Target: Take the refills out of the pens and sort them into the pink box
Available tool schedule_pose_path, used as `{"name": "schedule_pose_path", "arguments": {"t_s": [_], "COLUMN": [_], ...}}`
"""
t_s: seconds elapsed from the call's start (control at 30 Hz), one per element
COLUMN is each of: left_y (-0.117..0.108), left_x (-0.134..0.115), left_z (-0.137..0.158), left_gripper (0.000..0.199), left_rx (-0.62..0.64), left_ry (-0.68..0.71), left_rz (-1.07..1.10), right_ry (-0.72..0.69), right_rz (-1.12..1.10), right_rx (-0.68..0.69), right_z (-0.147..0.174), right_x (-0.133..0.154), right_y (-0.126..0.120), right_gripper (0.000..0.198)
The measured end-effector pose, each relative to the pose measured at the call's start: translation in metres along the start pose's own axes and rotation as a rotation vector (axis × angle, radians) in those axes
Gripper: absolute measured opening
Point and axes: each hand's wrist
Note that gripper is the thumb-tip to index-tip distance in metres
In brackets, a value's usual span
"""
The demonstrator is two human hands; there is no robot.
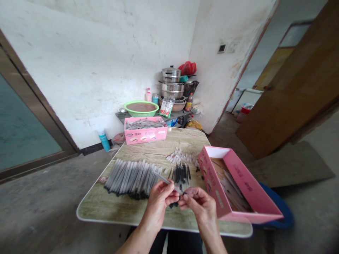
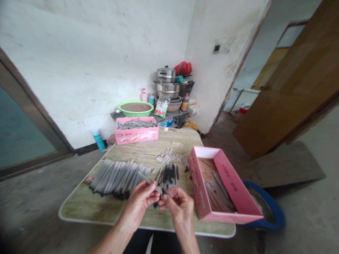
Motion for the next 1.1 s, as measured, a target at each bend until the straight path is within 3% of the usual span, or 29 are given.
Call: {"name": "schedule_pose_path", "arguments": {"t_s": [0.73,0.97,1.1], "left_y": [-0.002,0.004,0.004], "left_x": [0.003,0.004,0.005], "left_z": [0.005,0.012,0.012], "left_gripper": [0.038,0.034,0.034], "left_rx": [-0.032,-0.003,0.000], "left_ry": [0.064,0.129,0.132], "left_rz": [-0.031,-0.132,-0.157], "right_ry": [-0.028,-0.023,-0.011], "right_rz": [0.054,0.133,0.167], "right_rx": [-0.032,-0.128,-0.113], "right_z": [-0.002,0.000,0.000], "right_x": [-0.006,-0.016,-0.018], "right_y": [0.008,0.012,0.010], "right_gripper": [0.033,0.044,0.051]}}
Point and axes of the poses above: each hand's wrist, its own z-axis away from the middle knuckle, its own y-axis out of the palm, x = y × z, and after that the axes turned 3 degrees about x, right-handed
